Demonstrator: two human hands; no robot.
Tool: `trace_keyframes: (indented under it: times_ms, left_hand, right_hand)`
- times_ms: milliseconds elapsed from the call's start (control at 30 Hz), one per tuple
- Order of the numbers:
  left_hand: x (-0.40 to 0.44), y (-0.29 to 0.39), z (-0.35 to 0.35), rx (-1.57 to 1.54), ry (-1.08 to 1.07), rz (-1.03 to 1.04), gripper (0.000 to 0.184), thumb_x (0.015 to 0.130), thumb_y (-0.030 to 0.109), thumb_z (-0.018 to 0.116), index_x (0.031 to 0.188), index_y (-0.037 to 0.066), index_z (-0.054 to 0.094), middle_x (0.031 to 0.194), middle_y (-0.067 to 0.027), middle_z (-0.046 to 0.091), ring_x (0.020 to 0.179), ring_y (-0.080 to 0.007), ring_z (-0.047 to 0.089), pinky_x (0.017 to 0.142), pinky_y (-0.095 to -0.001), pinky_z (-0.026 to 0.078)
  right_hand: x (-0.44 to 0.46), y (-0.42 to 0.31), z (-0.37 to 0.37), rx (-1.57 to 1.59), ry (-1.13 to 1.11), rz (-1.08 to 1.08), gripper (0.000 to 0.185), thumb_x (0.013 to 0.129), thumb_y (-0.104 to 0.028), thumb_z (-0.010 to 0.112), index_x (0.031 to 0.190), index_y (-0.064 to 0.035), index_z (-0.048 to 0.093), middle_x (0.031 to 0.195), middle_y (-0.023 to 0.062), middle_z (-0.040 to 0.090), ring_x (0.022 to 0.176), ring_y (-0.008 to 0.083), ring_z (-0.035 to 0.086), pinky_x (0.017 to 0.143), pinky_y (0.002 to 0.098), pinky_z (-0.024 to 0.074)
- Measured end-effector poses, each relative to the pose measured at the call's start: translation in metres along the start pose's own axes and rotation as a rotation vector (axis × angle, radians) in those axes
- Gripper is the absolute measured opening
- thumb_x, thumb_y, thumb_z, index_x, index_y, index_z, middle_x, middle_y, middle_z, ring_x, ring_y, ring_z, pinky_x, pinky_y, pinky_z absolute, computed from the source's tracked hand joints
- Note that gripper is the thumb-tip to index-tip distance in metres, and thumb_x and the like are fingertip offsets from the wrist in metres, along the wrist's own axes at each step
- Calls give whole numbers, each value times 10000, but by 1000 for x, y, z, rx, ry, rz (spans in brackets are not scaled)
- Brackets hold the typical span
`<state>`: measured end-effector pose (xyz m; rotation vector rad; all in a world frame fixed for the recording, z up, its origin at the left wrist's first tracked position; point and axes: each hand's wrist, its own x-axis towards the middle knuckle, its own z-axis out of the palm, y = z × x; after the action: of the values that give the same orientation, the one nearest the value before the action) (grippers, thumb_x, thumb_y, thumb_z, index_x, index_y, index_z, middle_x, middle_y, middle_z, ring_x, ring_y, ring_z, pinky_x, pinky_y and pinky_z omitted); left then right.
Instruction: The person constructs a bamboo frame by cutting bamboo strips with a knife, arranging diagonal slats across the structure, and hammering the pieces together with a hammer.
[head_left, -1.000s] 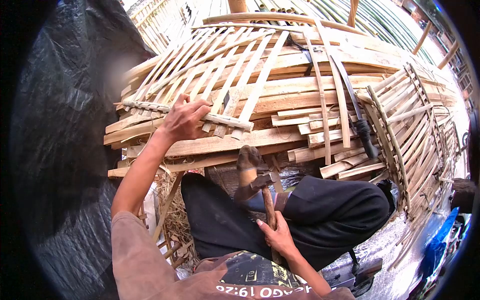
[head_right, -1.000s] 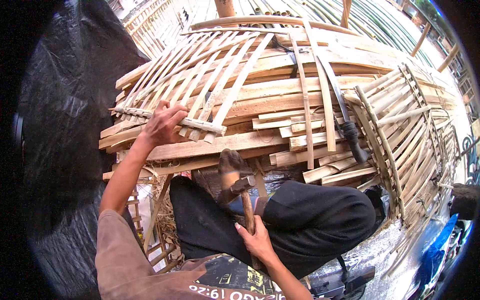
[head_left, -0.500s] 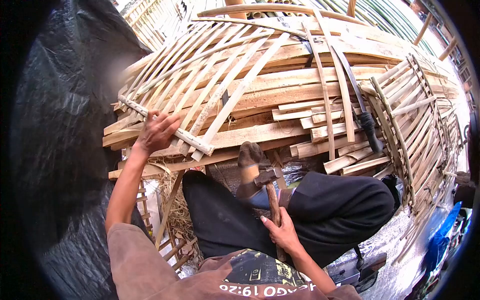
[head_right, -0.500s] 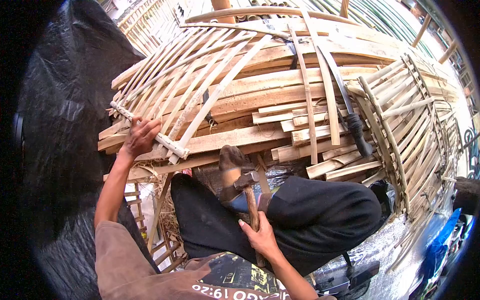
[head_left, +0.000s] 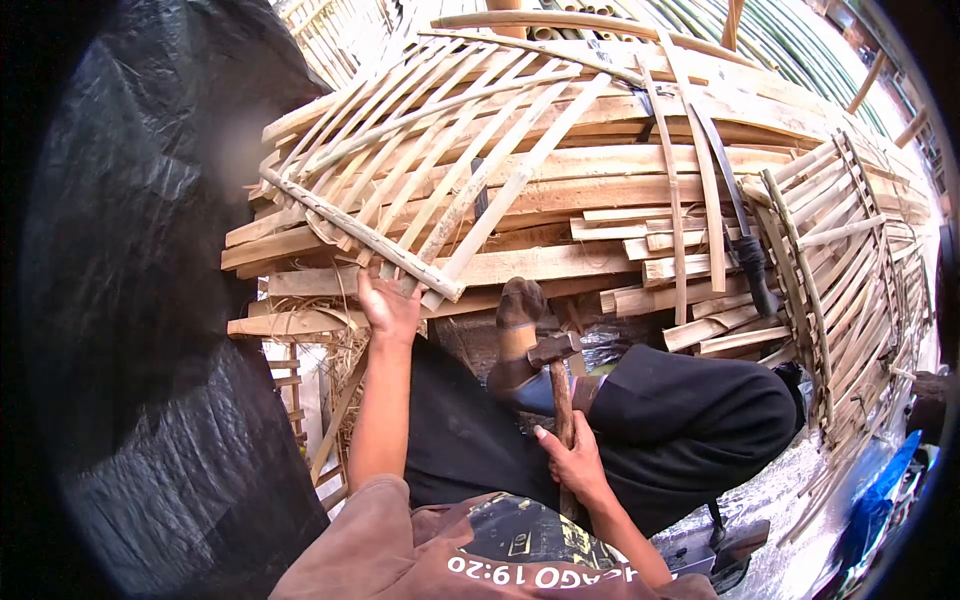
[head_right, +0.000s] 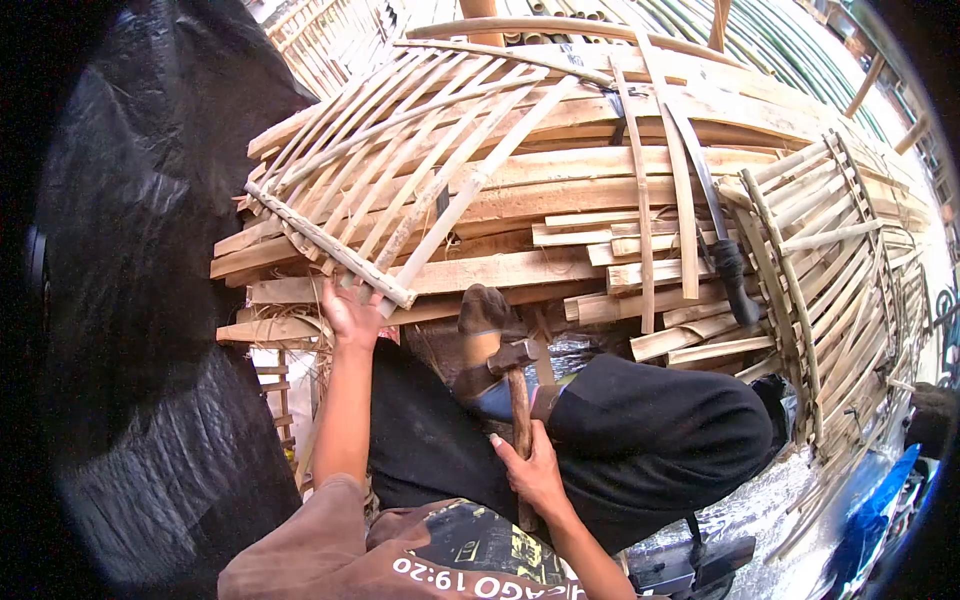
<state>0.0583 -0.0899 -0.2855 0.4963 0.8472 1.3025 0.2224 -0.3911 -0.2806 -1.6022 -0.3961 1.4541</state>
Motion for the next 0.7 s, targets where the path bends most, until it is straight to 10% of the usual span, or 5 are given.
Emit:
trace_keyframes:
  times_ms: [233, 367, 700]
  left_hand:
    - [-12, 20, 46, -394, -45, -34, 758, 887, 642, 508, 1312, 13, 495, 1230, -173, 615, 1093, -370, 597, 954, -539, 490]
    - [4, 17, 34, -156, -55, -56, 448, 943, 237, 555, 1311, -3, 466, 1200, -151, 633, 1017, -331, 649, 904, -461, 546]
    - [-37, -11, 71, -234, -51, 120, 468, 933, 116, 536, 1355, -7, 376, 1197, -204, 580, 1119, -278, 599, 941, -420, 557]
  right_hand:
    - [-3, -4, 1, 38, -17, 11, 327, 897, -202, 685, 1013, -86, 402, 596, -23, 419, 407, 69, 407, 357, 231, 355]
    - [-2, 1, 2, 26, -21, 9, 327, 896, -201, 686, 1020, -84, 406, 598, -21, 421, 412, 70, 412, 359, 230, 356]
    - [1, 3, -1, -1, 20, -5, 345, 877, -251, 712, 977, -84, 428, 611, -24, 420, 432, 73, 411, 376, 251, 352]
